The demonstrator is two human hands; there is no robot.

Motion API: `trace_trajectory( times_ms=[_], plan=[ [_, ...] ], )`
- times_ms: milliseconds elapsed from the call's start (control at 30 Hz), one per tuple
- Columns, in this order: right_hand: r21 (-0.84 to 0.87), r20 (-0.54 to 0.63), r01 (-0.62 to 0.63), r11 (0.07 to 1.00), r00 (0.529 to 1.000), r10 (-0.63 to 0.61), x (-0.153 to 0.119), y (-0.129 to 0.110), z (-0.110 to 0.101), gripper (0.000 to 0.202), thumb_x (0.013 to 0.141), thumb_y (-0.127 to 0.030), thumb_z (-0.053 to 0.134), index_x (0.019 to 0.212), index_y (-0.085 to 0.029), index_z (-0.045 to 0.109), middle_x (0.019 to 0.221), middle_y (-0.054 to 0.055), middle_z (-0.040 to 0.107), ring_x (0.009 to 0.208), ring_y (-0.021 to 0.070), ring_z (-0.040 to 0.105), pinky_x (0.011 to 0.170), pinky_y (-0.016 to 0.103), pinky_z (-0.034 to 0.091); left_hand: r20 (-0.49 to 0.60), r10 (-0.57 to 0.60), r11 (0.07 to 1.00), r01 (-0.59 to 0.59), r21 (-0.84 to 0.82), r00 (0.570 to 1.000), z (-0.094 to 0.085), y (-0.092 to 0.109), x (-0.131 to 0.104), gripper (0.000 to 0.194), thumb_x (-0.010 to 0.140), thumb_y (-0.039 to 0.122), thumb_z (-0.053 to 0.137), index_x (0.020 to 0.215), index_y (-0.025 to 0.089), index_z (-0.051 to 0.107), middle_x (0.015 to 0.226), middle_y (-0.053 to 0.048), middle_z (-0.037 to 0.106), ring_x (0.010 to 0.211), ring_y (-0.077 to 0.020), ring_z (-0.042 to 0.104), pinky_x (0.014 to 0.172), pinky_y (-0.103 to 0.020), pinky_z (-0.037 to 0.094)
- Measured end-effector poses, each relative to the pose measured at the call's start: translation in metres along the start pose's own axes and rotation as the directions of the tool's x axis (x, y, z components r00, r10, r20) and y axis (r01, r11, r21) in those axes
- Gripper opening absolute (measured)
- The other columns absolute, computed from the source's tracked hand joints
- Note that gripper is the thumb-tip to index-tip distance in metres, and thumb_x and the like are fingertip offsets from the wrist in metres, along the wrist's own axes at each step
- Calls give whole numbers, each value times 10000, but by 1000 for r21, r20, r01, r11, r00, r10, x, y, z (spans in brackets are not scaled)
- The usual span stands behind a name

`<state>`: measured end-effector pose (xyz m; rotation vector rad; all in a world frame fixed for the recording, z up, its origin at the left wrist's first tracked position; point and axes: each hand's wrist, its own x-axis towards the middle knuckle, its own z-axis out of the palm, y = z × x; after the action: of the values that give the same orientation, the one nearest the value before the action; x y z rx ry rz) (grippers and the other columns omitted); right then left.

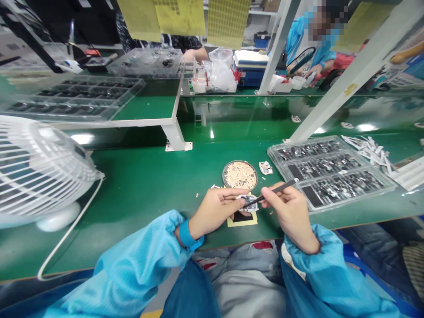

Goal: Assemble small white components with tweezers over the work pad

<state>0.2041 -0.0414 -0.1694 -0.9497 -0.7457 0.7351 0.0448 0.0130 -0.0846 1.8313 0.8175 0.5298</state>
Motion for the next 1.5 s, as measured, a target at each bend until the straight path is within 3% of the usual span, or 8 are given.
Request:
trace_trajectory(
  times_ms=[233,433,600,800,967,1200,1400,1500],
  plan=[
    [160,26,137,978,989,-142,3,14,-13,556,805,-637,425,791,-81,409,764,0,593,628,-58,572,618,92,518,-11,40,999,-40,33,999,-1,-2,0,443,823,279,717,1219,85,668,1014,-139,740,788,-165,744,501,-89,477],
    [-163,176,19,986,984,10,-1,15,6,709,570,-636,726,1056,-138,594,805,-17,597,629,-132,447,547,-24,355,-67,128,985,-119,126,990,0,-4,1,383,829,293,699,1161,102,688,989,-111,729,774,-103,718,580,-101,508],
    [-97,231,-18,995,972,40,-2,20,22,667,630,-660,659,1020,-118,653,952,10,670,787,-116,558,717,-57,458,-61,356,880,-313,356,932,-1,-13,2,271,874,287,609,1094,177,722,1191,-68,626,952,-86,665,770,-153,546],
    [10,265,-25,1000,964,21,3,23,21,652,631,-631,677,988,-88,623,935,15,658,781,-103,570,717,-33,477,-8,296,734,-222,642,955,-1,-15,-7,386,940,383,520,1304,268,575,943,10,668,766,-45,563,733,-167,460],
    [39,277,-42,998,960,29,3,22,25,658,626,-668,655,792,-54,485,729,-9,563,642,-100,486,613,16,441,-2,257,795,-210,569,967,1,-16,-7,390,953,440,485,1261,228,594,902,0,675,770,-67,590,722,-180,464],
    [93,244,-64,994,969,40,6,31,31,680,602,-671,675,800,-71,424,686,-27,527,589,-119,399,572,19,400,-87,249,820,-162,549,965,3,-24,0,370,933,450,514,1198,216,622,851,-5,678,722,-74,588,675,-182,452],
    [-109,293,0,994,956,32,12,26,24,672,628,-686,643,884,-66,589,770,-10,598,620,-132,388,581,2,335,-96,239,811,-145,566,966,0,-22,-2,386,925,456,521,1180,186,624,763,4,657,679,-72,575,650,-190,426],
    [-233,221,121,965,973,-69,14,15,13,621,671,-647,627,1010,-130,684,883,-5,658,662,-135,419,596,-10,323,-104,265,750,-137,648,959,-2,-19,-2,373,923,425,518,1212,216,630,757,21,653,665,-60,553,644,-188,400]
  ],
)
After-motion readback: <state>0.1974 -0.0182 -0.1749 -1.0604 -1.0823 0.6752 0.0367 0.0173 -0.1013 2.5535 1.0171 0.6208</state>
